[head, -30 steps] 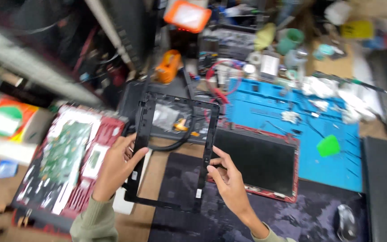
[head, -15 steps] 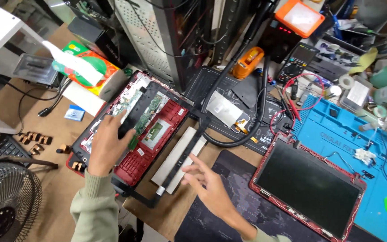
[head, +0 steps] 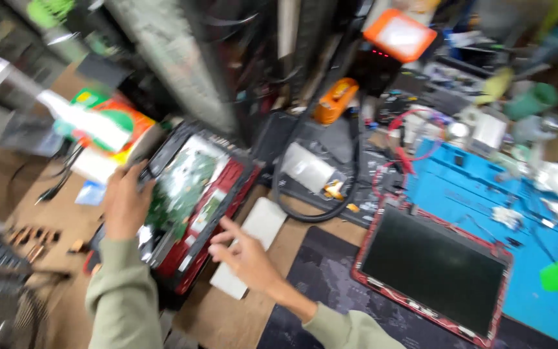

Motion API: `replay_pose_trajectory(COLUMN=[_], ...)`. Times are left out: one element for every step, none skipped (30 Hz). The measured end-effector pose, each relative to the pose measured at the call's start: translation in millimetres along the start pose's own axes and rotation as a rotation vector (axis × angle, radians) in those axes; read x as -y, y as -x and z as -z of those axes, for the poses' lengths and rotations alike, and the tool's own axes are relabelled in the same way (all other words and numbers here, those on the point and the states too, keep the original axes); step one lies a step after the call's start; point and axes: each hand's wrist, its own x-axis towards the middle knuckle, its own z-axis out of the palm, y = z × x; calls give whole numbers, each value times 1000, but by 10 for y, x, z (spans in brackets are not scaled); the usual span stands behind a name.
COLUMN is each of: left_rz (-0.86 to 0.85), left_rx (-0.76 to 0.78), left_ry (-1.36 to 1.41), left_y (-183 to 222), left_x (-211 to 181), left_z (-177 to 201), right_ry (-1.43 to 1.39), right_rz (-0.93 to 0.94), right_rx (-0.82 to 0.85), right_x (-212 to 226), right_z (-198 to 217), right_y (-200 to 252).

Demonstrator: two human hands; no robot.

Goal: Disassembling a laptop screen by prying off the bezel and removing the LCD panel on a repair bench.

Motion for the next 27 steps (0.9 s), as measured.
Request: replay_pose_trajectory(left_rz=[-35, 1, 38, 9, -27, -52, -70, -52, -35, -44, -31, -19, -28, -61, -93, -101, -136, -173, -182, -203, -225, -235, -274, -313, -324, -335, -346], left_rx=[3, 35, 67, 74, 36, -1, 7, 11, 15, 17, 20, 22, 21, -18, -57, -58, -93, -123, -119, -138, -158, -154, -167, -179, -173, -178, -183], left_ry=[18, -1, -21, -11, -52, -92, -83, -89, -94, -90, -76, -65, -64, -8, 49, 48, 59, 71, 72, 91, 111, 113, 158, 204, 206, 223, 241], left_y=[-6, 0, 3, 13, 26, 82, 73, 96, 120, 114, 110, 116, 118, 118, 117, 120, 121, 114, 110, 117, 128, 142, 155, 175, 208, 244, 280], left_x=[-22, -34, -35, -136, -223, -285, -409, -530, -649, -751, -850, -947, -1008, -1063, -1119, -1169, -1222, -1273, -1341, -1413, -1485, -1534, -1582, -1631, -1755, -1877, -1995], left_z=[20, 36, 47, 93, 139, 198, 227, 278, 334, 358, 386, 429, 426, 416, 407, 396, 384, 365, 357, 346, 334, 277, 217, 155, 116, 66, 18], right_ry=[-2, 9, 19, 11, -2, -12, -17, -34, -50, -51, -18, 13, 10, 19, 29, 26, 45, 60, 55, 71, 87, 82, 116, 149, 143, 152, 161], right_rz=[9, -31, -71, -68, -49, -36, -38, -30, -22, -20, -2, 19, 23, 29, 35, 40, 85, 126, 127, 169, 211, 213, 215, 215, 216, 206, 197], right_rx=[-39, 14, 67, 36, 46, 66, 45, 79, 112, 102, 85, 69, 61, 46, 30, 25, 10, -8, -16, -45, -75, -85, -137, -190, -201, -230, -259], right_x=[61, 116, 165, 155, 142, 126, 173, 214, 258, 278, 301, 319, 327, 335, 345, 325, 307, 289, 265, 235, 203, 215, 224, 226, 215, 207, 201], right_z=[36, 63, 87, 118, 142, 152, 195, 234, 270, 316, 358, 391, 445, 500, 554, 612, 673, 733, 810, 891, 972, 1058, 1146, 1232, 1324, 1427, 1526], right_y=[19, 49, 76, 90, 100, 114, 147, 194, 241, 267, 295, 330, 362, 386, 411, 436, 460, 482, 518, 559, 603, 675, 745, 823, 913, 995, 1076])
